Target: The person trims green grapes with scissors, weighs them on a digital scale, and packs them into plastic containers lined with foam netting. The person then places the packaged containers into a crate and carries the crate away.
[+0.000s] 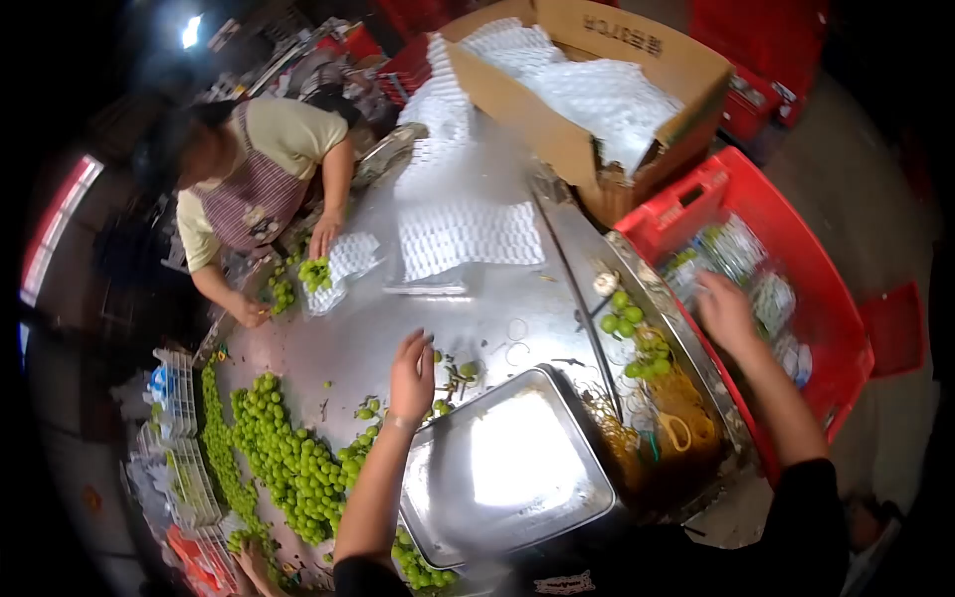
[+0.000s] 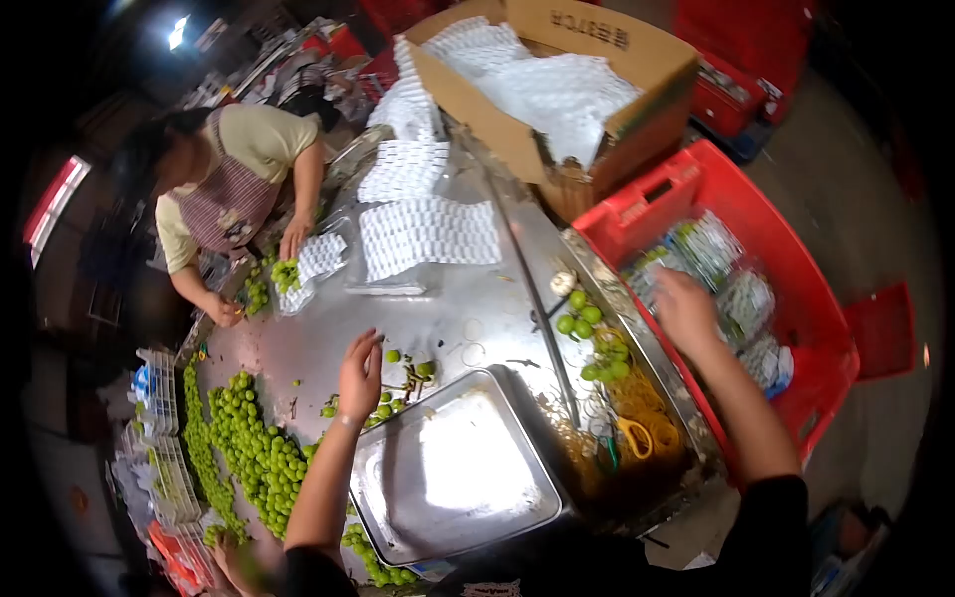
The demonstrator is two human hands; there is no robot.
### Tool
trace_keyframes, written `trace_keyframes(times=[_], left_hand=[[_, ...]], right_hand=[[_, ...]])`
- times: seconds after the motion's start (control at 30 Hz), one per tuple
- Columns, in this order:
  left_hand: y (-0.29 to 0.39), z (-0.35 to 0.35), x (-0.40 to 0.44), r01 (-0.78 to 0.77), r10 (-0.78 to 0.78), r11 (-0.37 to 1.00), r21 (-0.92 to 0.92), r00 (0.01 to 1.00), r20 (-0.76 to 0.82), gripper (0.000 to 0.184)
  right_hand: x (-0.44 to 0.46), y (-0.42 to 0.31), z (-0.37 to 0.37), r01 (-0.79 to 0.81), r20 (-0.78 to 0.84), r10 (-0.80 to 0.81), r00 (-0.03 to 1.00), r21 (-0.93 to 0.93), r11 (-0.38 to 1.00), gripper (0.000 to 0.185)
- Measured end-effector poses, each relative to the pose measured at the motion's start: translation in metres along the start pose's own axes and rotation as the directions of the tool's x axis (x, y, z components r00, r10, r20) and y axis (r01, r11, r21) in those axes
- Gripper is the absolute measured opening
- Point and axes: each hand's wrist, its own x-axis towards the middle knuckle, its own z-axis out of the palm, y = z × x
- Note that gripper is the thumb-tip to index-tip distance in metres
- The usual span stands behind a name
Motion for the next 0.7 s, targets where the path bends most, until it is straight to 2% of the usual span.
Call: trace_keyframes(times=[0.03, 0.07, 0.1, 0.13, 0.17, 0.2, 0.23, 0.3, 0.33, 0.37, 0.4, 0.43, 0.53, 0.57, 0.63, 0.67, 0.7], left_hand=[[-0.001, 0.018, 0.012, -0.032, 0.033, 0.999, 0.023, 0.998, -0.05, 0.027], [0.004, 0.034, 0.024, -0.024, 0.033, 0.993, 0.116, 0.997, -0.071, 0.031], [-0.041, -0.016, 0.054, -0.034, 0.053, 0.978, 0.204, 0.995, -0.087, 0.031], [-0.054, -0.009, 0.068, -0.117, 0.157, 0.913, 0.391, 0.985, -0.071, 0.032], [-0.065, 0.009, 0.083, -0.188, 0.258, 0.818, 0.544, 0.965, -0.054, 0.033], [-0.079, 0.008, 0.096, -0.18, 0.245, 0.768, 0.615, 0.969, -0.022, 0.033], [-0.09, 0.007, 0.105, -0.169, 0.256, 0.763, 0.624, 0.965, -0.051, 0.033], [-0.111, 0.006, 0.112, -0.185, 0.125, 0.671, 0.718, 0.983, 0.137, 0.028], [-0.106, 0.004, 0.113, -0.171, 0.126, 0.679, 0.714, 0.985, 0.116, 0.028], [-0.091, -0.001, 0.11, -0.238, 0.098, 0.701, 0.672, 0.966, 0.24, 0.028], [-0.083, -0.006, 0.105, -0.3, 0.068, 0.72, 0.626, 0.928, 0.366, 0.027], [-0.083, -0.003, 0.101, -0.287, 0.063, 0.728, 0.623, 0.932, 0.356, 0.027], [-0.083, -0.002, 0.098, -0.463, 0.325, 0.734, 0.497, 0.882, 0.341, 0.028], [-0.074, -0.004, 0.099, -0.457, 0.326, 0.735, 0.502, 0.886, 0.33, 0.028], [-0.05, -0.013, 0.101, -0.375, 0.101, 0.778, 0.505, 0.867, 0.488, 0.036], [-0.069, 0.004, 0.103, -0.452, 0.259, 0.765, 0.459, 0.868, 0.423, 0.029], [-0.064, 0.008, 0.099, -0.447, 0.259, 0.76, 0.471, 0.874, 0.411, 0.029]], right_hand=[[0.002, 0.0, -0.006, 0.009, 0.014, -0.009, 1.0, -0.018, 1.0, 0.031], [0.029, 0.052, 0.028, 0.255, -0.045, -0.277, 0.96, -0.266, 0.93, 0.027], [0.087, 0.02, 0.108, 0.507, 0.048, -0.521, 0.852, -0.317, 0.801, 0.028], [0.109, 0.019, 0.136, 0.509, 0.183, -0.494, 0.85, -0.524, 0.682, 0.024], [0.13, 0.032, 0.154, 0.457, 0.256, -0.394, 0.883, -0.665, 0.591, 0.025], [0.149, 0.037, 0.177, 0.406, 0.286, -0.301, 0.909, -0.771, 0.491, 0.026], [0.164, 0.034, 0.189, 0.416, 0.282, -0.329, 0.901, -0.777, 0.473, 0.026], [0.186, 0.027, 0.209, 0.241, 0.126, -0.215, 0.969, -0.69, 0.682, 0.027], [0.177, 0.0, 0.198, 0.259, 0.021, -0.332, 0.943, -0.673, 0.693, 0.023], [0.167, -0.02, 0.183, 0.271, 0.033, -0.343, 0.939, -0.685, 0.676, 0.023], [0.157, -0.038, 0.172, 0.309, -0.106, -0.486, 0.867, -0.651, 0.693, 0.02], [0.146, -0.048, 0.164, 0.353, -0.245, -0.598, 0.763, -0.618, 0.703, 0.018], [0.1, -0.052, 0.145, 0.547, -0.103, -0.689, 0.717, -0.531, 0.648, 0.024], [0.083, -0.058, 0.139, 0.6, -0.051, -0.72, 0.692, -0.515, 0.613, 0.027], [0.051, -0.058, 0.139, 0.513, -0.226, -0.552, 0.803, -0.208, 0.833, 0.034], [0.038, -0.064, 0.132, 0.474, -0.245, -0.516, 0.821, -0.213, 0.854, 0.036], [0.024, -0.067, 0.125, 0.432, -0.263, -0.478, 0.838, -0.215, 0.876, 0.038]])
